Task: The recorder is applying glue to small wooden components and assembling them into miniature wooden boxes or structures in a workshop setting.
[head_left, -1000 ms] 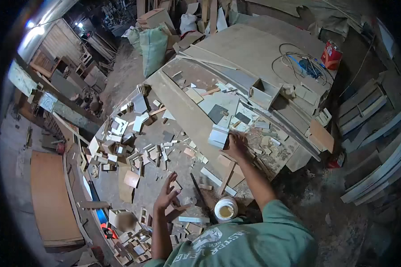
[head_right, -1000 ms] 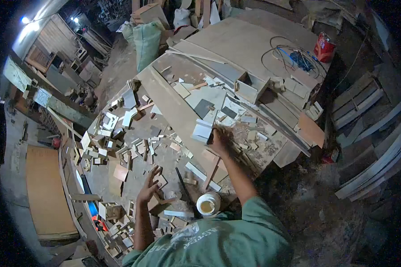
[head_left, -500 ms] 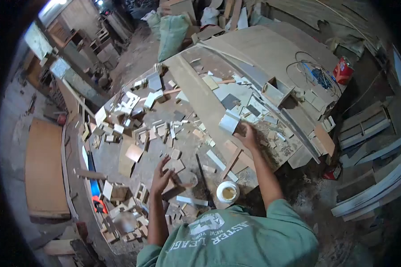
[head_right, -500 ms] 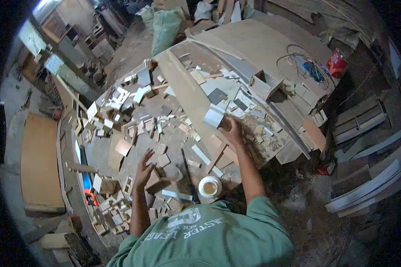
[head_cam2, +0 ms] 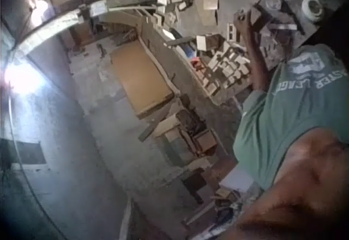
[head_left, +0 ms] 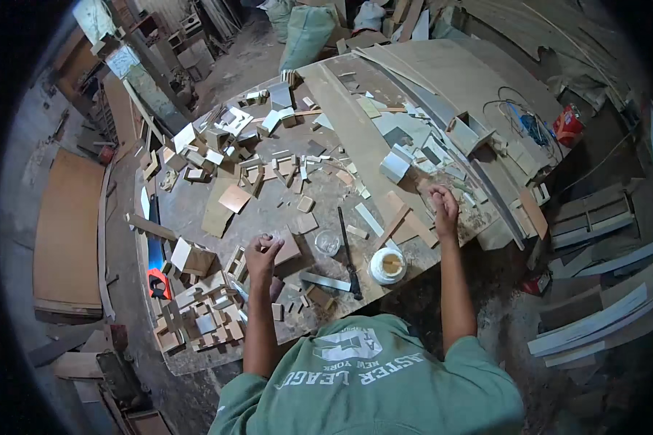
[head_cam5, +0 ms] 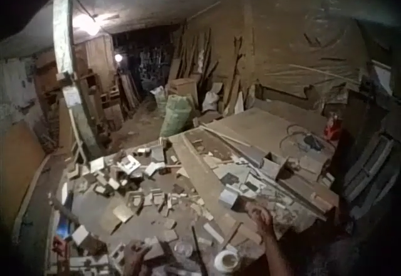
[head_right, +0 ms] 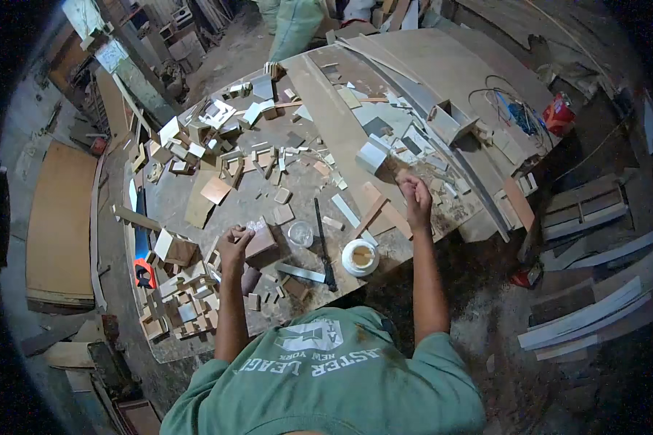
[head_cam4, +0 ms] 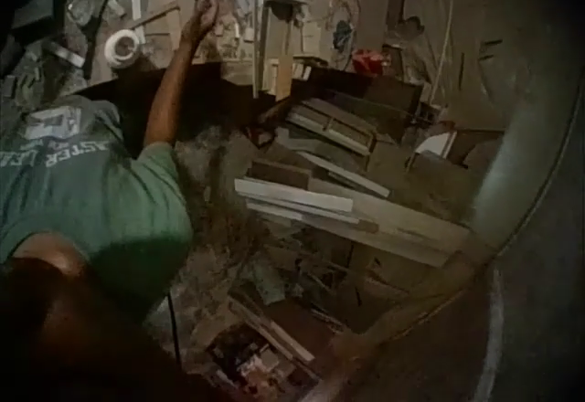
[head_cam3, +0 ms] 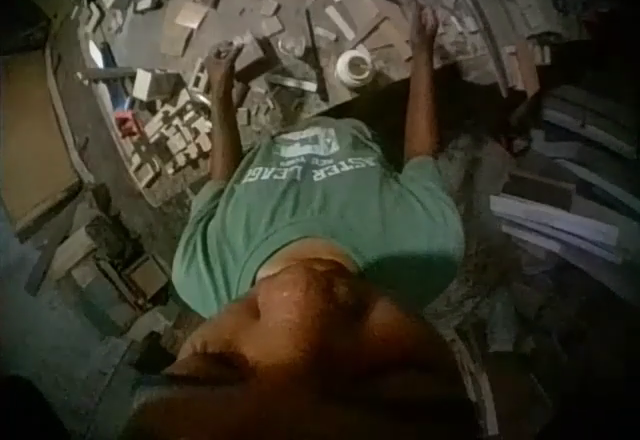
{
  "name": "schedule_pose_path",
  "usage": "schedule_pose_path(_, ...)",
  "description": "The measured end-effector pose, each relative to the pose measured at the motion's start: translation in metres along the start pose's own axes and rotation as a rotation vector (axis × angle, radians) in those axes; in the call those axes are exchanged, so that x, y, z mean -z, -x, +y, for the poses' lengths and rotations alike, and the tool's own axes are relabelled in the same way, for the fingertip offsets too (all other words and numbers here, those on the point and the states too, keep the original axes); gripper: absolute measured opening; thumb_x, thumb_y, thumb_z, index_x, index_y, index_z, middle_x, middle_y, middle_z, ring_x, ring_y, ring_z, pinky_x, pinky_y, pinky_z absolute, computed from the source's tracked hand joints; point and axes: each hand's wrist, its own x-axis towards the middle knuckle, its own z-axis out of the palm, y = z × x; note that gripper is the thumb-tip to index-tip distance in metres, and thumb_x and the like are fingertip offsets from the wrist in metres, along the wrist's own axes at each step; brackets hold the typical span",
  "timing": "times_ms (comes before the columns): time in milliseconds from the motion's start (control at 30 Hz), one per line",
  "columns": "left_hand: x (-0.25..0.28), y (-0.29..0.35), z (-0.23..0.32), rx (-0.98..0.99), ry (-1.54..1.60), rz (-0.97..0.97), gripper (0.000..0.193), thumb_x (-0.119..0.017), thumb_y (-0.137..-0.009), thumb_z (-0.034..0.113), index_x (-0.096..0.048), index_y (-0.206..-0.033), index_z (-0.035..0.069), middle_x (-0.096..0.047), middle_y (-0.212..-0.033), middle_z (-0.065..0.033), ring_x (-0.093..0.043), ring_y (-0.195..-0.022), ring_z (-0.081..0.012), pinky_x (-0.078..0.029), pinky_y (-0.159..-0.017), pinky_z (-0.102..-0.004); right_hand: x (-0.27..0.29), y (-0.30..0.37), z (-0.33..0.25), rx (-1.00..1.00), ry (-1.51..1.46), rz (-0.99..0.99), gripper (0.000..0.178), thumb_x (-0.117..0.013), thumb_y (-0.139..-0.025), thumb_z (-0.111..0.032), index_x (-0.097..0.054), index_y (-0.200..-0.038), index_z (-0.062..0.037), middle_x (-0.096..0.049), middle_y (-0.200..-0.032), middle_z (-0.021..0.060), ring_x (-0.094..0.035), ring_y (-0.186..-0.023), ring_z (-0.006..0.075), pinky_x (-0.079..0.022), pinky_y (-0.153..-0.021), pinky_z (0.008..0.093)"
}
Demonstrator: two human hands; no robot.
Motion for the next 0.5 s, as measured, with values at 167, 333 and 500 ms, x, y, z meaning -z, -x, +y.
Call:
schedule_pose_path(167, 0.004, 0.029, 0.006, 0.008, 0.389, -0.001, 0.013, -0.077, -0.079, 0.0, -0.064, -0.076, 0.001, -0.063, -0.11, -0.0121, -0.062, -0.096, -0.0159, -0.048, -0.086, -0.0275, -0.004, 0.051, -0.066, 0.045, -0.004, 0.031, 0.028, -0.05, -0.1, -0.025, -0.062, -0.112, -0.0026, -0.063, -0.109, 0.0047, -0.058, -0.1, 0.012, -0.047, -0.088, 0.0283)
schedule_pose_path(333, 0.018, 0.076, 0.011, 0.172, 0.289, -0.132, 0.012, -0.069, -0.088, 0.007, -0.07, -0.094, -0.003, -0.068, -0.111, -0.0146, -0.063, -0.104, -0.018, -0.047, -0.094, -0.0311, -0.016, 0.127, -0.104, 0.069, -0.252, 0.1, 0.035, -0.051, -0.099, -0.033, -0.056, -0.116, -0.0018, -0.064, -0.104, 0.0071, -0.061, -0.091, 0.0159, -0.049, -0.08, 0.0303)
schedule_pose_path(500, 0.06, 0.13, -0.013, 0.198, 0.344, -0.177, 0.022, -0.073, -0.086, 0.009, -0.07, -0.102, -0.006, -0.069, -0.107, -0.0136, -0.063, -0.098, -0.0151, -0.049, -0.09, -0.028, -0.053, 0.216, -0.115, -0.036, -0.38, 0.029, 0.039, -0.055, -0.097, -0.037, -0.056, -0.114, -0.0019, -0.065, -0.1, 0.0077, -0.06, -0.081, 0.0148, -0.049, -0.069, 0.0287)
